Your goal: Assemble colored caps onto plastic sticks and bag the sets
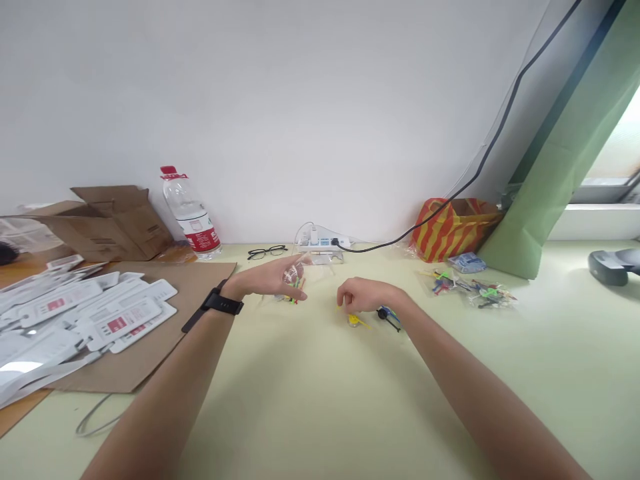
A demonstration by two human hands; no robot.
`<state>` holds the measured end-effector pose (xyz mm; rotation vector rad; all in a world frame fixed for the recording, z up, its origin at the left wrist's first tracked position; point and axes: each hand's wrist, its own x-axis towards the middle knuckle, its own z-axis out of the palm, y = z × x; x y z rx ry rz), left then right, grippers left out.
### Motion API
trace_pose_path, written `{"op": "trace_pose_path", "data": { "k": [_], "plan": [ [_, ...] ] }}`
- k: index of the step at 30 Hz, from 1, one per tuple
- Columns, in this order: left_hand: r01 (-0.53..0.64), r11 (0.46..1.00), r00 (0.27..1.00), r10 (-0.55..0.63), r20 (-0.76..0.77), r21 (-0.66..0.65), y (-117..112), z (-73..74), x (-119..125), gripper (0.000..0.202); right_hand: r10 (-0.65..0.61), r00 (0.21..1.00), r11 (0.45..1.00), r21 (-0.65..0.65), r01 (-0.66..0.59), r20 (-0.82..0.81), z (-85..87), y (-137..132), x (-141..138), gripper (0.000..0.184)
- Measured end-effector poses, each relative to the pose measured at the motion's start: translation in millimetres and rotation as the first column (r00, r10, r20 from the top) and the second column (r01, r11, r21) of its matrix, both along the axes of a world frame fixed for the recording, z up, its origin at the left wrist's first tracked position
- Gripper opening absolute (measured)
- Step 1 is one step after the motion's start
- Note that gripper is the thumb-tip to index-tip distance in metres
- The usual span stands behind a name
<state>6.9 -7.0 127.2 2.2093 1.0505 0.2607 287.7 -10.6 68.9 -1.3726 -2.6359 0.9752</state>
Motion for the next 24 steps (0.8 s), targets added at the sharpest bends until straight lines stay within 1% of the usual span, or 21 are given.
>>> {"op": "trace_pose_path", "data": {
  "k": [3, 5, 8, 10, 12, 14, 17, 19, 21, 24],
  "plan": [
    [-0.008, 0.999, 1.0, 0.008, 0.003, -0.031, -2.4, 1.0, 2.6, 0.073, 0.03, 0.999, 0.997, -0.071, -0.033, -0.044, -7.8, 4.1, 0.2, 0.031],
    [0.003, 0.997, 1.0, -0.001, 0.021, -0.08, -2.7, 1.6, 2.9, 0.065, 0.046, 0.996, 0.994, -0.099, -0.054, -0.078, -10.3, 6.0, 1.5, 0.037],
    [0.031, 0.989, 0.998, -0.024, 0.052, -0.144, -2.1, 2.3, 2.0, 0.059, 0.134, 0.985, 0.974, -0.167, -0.151, -0.111, -13.6, 7.6, 1.7, 0.045],
    [0.038, 0.987, 0.998, -0.03, 0.055, -0.158, -1.8, 2.9, 1.1, 0.059, 0.199, 0.972, 0.953, -0.206, -0.221, -0.123, -14.3, 7.5, 2.4, 0.041],
    [0.049, 0.983, 0.997, -0.037, 0.071, -0.178, -1.9, 3.4, 0.3, 0.058, 0.228, 0.963, 0.942, -0.217, -0.255, -0.143, -12.4, 7.0, 5.5, 0.032],
    [0.077, 0.973, 0.992, -0.052, 0.114, -0.217, -2.2, 3.4, -0.6, 0.058, 0.248, 0.956, 0.935, -0.221, -0.279, -0.156, -8.3, 6.4, 10.5, 0.029],
    [0.125, 0.954, 0.979, -0.073, 0.192, -0.272, -2.6, 2.3, -2.0, 0.059, 0.279, 0.948, 0.922, -0.233, -0.309, -0.152, -2.4, 5.8, 16.6, 0.031],
    [0.145, 0.944, 0.971, -0.078, 0.228, -0.295, -2.7, 1.3, -2.5, 0.059, 0.284, 0.952, 0.926, -0.226, -0.303, -0.114, -1.4, 5.8, 17.4, 0.031],
    [0.154, 0.937, 0.967, -0.077, 0.243, -0.314, -2.6, 0.7, -2.4, 0.056, 0.288, 0.955, 0.932, -0.21, -0.295, -0.067, -3.1, 6.1, 16.5, 0.029],
    [0.168, 0.93, 0.967, -0.09, 0.24, -0.328, -3.0, 1.8, -1.8, 0.051, 0.313, 0.948, 0.919, -0.237, -0.316, -0.051, -7.4, 6.9, 16.0, 0.031]
  ]
}}
